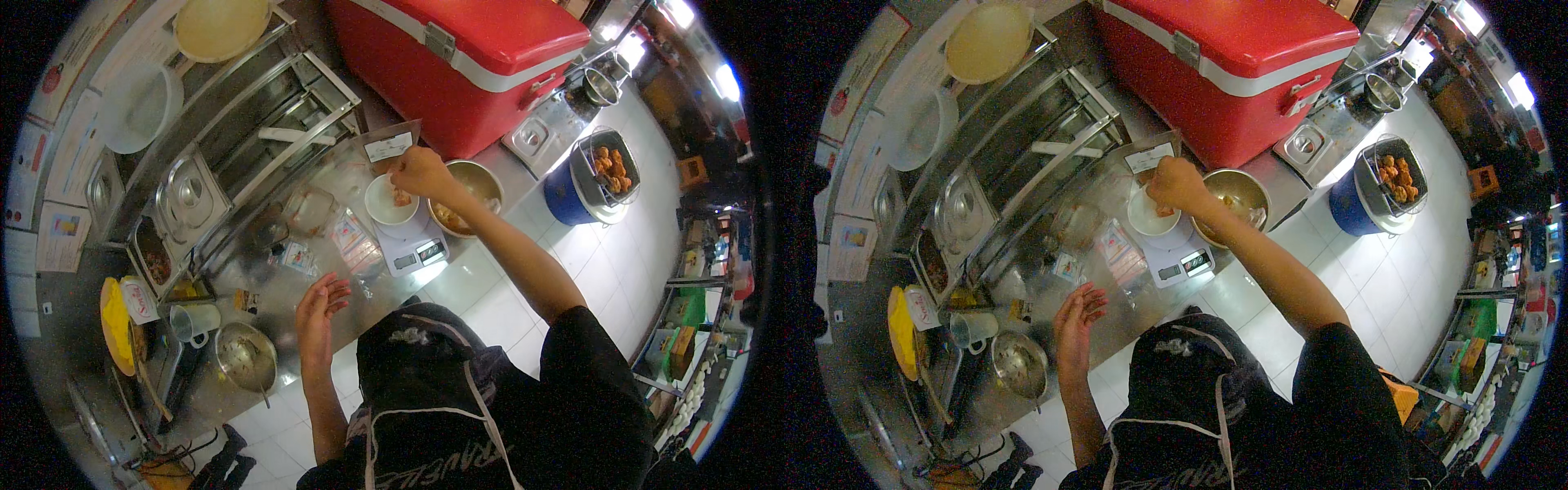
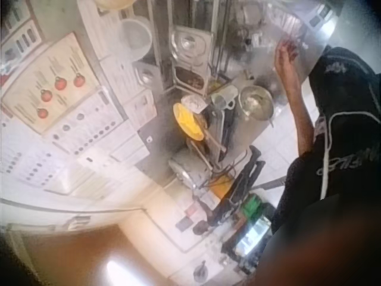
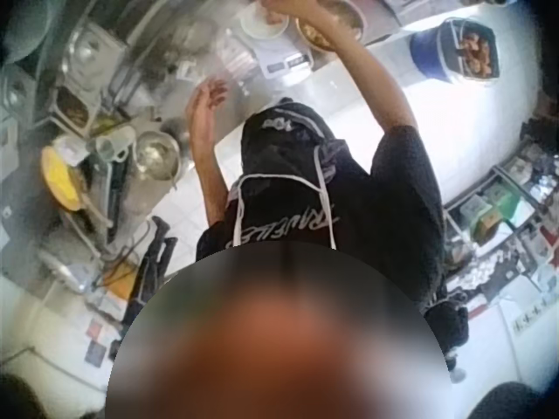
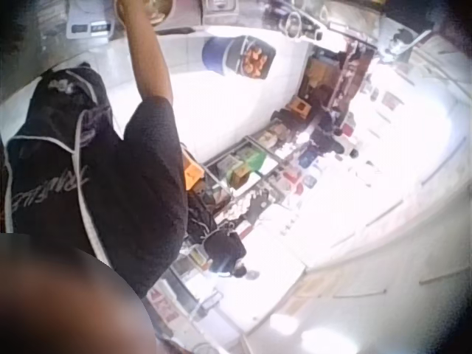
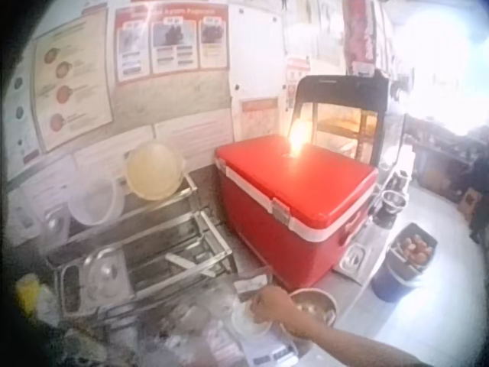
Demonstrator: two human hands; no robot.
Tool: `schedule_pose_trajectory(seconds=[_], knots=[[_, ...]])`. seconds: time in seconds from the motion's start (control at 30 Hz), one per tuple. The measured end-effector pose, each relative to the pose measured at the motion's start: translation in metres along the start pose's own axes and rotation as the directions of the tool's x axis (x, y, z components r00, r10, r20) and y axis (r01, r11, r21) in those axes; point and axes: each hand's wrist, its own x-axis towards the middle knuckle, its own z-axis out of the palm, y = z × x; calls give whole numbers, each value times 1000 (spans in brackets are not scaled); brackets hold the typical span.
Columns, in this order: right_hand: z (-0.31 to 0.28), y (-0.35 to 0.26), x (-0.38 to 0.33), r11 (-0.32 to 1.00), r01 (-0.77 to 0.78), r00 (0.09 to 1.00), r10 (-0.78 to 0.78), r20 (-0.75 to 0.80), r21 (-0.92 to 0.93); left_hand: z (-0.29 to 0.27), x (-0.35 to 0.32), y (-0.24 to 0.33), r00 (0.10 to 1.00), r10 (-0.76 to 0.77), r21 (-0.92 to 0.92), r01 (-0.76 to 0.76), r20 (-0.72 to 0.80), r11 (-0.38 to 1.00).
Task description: The person assembles a takeout meal by placing fried chicken pieces into a branded box, adding a side of yellow rice, and preparing a small sauce packet. They then close the box and move to a second station to prepare another sauce packet.
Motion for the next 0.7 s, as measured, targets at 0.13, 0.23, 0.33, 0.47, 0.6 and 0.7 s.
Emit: schedule_pose_trajectory(seconds=[0.13,0.23,0.33,0.47,0.6,0.7], knots=[[6,-1,2,994,25,1000,-25,5,-109,-7,-2,1,1000,14,10,-14,0,1000],[-13,9,-21,978,205,973,-199,-115,42,-11,-6,3,999,16,30,-15,-38,999],[-39,26,-62,924,133,986,-87,-144,357,-15,-9,6,999,16,41,-14,-41,999],[-64,47,-126,876,-13,990,80,-118,482,-18,-11,10,1000,0,71,2,-23,998],[-66,69,-184,725,-210,970,240,45,656,-14,-10,11,999,-35,70,37,-31,997],[-52,83,-209,677,-261,955,284,84,688,-9,-8,11,999,-29,77,31,-28,997]])
